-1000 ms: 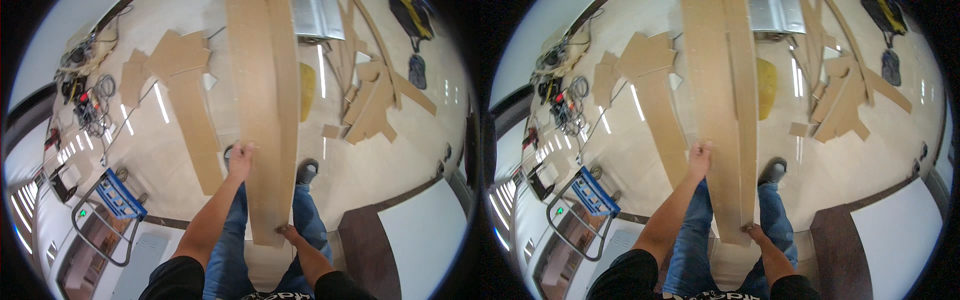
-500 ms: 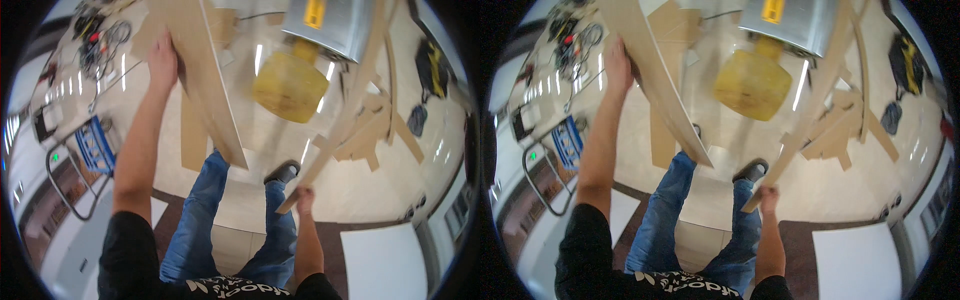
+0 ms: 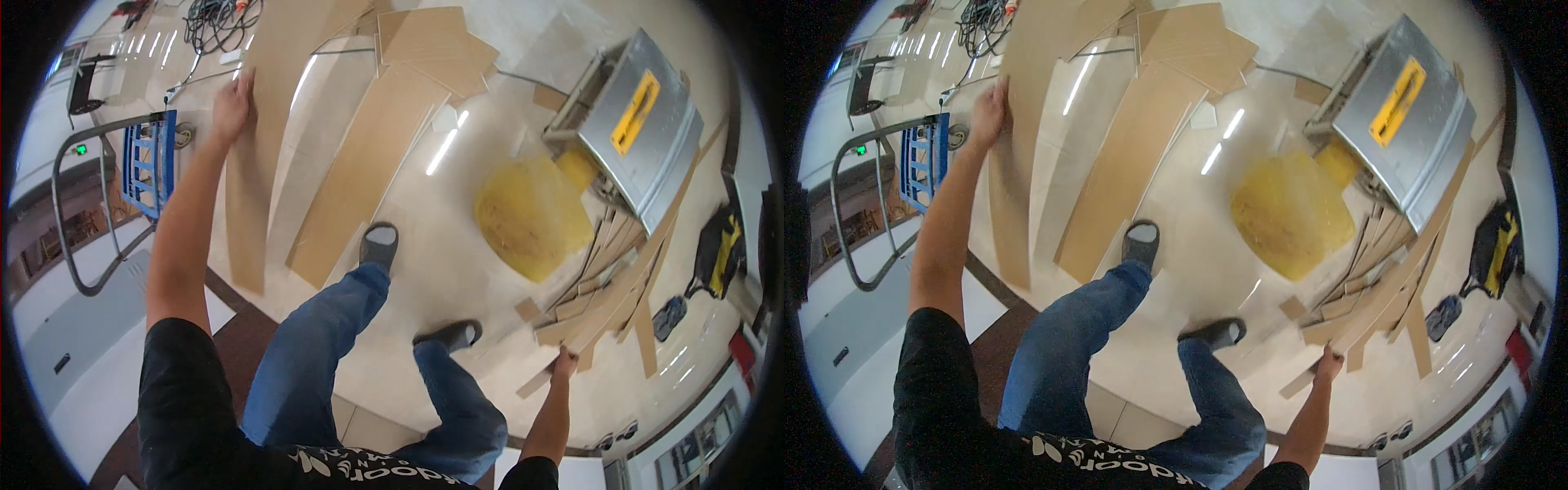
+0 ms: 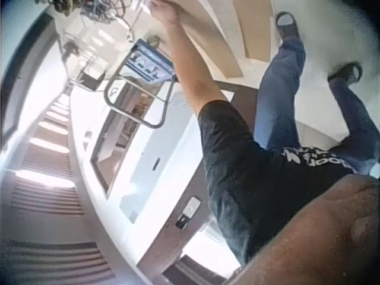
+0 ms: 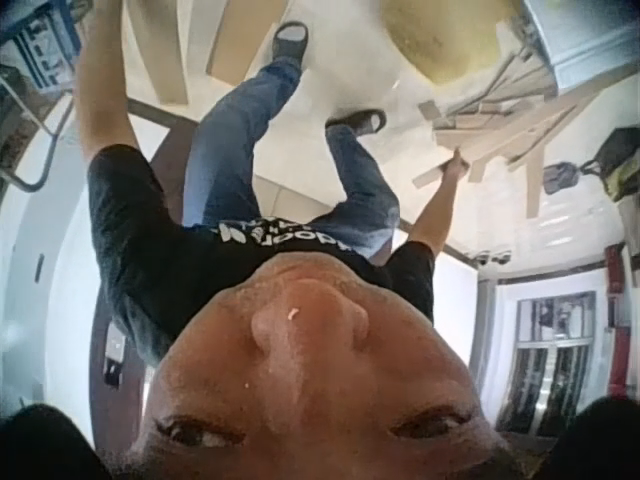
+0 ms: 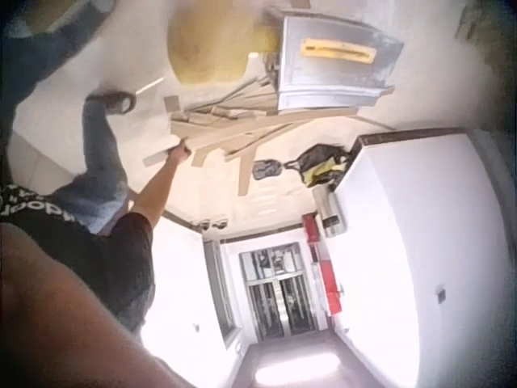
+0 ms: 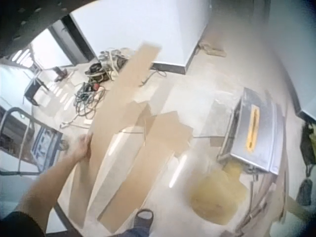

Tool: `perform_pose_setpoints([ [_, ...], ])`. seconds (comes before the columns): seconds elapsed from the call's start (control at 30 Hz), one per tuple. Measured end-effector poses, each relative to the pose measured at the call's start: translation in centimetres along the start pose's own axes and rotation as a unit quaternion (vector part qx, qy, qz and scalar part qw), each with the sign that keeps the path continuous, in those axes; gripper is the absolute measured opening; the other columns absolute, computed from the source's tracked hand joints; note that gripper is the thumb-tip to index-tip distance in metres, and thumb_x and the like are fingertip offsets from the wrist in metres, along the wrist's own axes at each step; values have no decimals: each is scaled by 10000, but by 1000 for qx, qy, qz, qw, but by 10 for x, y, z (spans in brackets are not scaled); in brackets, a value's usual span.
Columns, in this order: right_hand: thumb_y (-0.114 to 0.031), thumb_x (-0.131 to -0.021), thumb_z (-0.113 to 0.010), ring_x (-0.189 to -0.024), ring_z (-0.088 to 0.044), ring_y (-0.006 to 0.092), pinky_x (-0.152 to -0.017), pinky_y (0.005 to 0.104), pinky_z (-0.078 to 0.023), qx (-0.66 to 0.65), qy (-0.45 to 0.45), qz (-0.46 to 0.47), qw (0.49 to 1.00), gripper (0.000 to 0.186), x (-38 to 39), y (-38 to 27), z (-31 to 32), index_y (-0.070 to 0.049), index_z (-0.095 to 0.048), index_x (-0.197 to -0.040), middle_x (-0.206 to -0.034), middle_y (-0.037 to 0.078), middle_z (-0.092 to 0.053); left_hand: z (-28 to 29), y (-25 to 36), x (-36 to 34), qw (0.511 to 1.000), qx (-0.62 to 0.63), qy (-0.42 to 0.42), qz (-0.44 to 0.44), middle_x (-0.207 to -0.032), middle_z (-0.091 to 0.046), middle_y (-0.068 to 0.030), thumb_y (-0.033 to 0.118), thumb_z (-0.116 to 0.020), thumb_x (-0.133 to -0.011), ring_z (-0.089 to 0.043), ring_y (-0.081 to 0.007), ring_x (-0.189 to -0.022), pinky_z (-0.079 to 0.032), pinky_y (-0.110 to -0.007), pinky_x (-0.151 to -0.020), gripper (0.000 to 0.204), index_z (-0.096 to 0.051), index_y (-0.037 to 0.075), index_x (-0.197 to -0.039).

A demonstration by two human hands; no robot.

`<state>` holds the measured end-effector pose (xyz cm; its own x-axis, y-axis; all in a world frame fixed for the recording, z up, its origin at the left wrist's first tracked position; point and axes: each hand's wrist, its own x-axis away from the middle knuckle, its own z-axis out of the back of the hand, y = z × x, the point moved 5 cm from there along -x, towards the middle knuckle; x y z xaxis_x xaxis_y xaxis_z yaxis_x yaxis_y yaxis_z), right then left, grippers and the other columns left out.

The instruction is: The person positions wood-patterned flooring planks on a table saw and pushes them through the blade to cut them; they pick up and process several planks individually from the floor.

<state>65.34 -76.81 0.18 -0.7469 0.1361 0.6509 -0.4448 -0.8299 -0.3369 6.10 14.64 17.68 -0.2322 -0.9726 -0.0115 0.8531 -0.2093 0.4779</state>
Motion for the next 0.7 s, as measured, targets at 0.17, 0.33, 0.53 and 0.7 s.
perform_pose_setpoints([
  [0.17, -346, -861, -709, -948, -667, 376, -864, 481, -515, 395, -38, 164, 903, 418, -75, 20, 18, 38, -726, -1023, -1045, 226, -726, -85, -120, 50, 982, -86, -21, 168, -975, -674, -307, 566, -461, -1041, -625, -491, -986, -484, -521, -857, 633, -691, -14, -936],
  [0.33, -412, -838, -699, -969, -648, 443, -892, 491, -494, 514, -58, 156, 842, 481, -120, -50, -5, 69, -697, -854, -1009, 310, -686, -138, -233, 55, 971, -142, -25, 189, -1031, -682, -286, 612, -419, -1030, -621, -487, -1019, -484, -528, -887, 668, -693, 4, -976],
  [0.53, -322, -887, -705, -1055, -660, 393, -954, 436, -500, 453, -27, 263, 851, 453, -85, -123, -19, 74, -705, -1105, -1108, 268, -704, -210, -271, 52, 976, -46, -43, 210, -1052, -692, -275, 581, -505, -1006, -637, -453, -1055, -502, -503, -915, 600, -699, 15, -1047],
  [0.7, -291, -904, -726, -1140, -653, 350, -1008, 415, -492, 380, -39, 243, 892, 466, -13, -148, -9, 55, -692, -1215, -1212, 248, -697, -217, -204, 65, 971, -223, -36, 80, -1236, -634, -266, 549, -664, -922, -612, -429, -1170, -512, -494, -991, 667, -558, 41, -1340],
])
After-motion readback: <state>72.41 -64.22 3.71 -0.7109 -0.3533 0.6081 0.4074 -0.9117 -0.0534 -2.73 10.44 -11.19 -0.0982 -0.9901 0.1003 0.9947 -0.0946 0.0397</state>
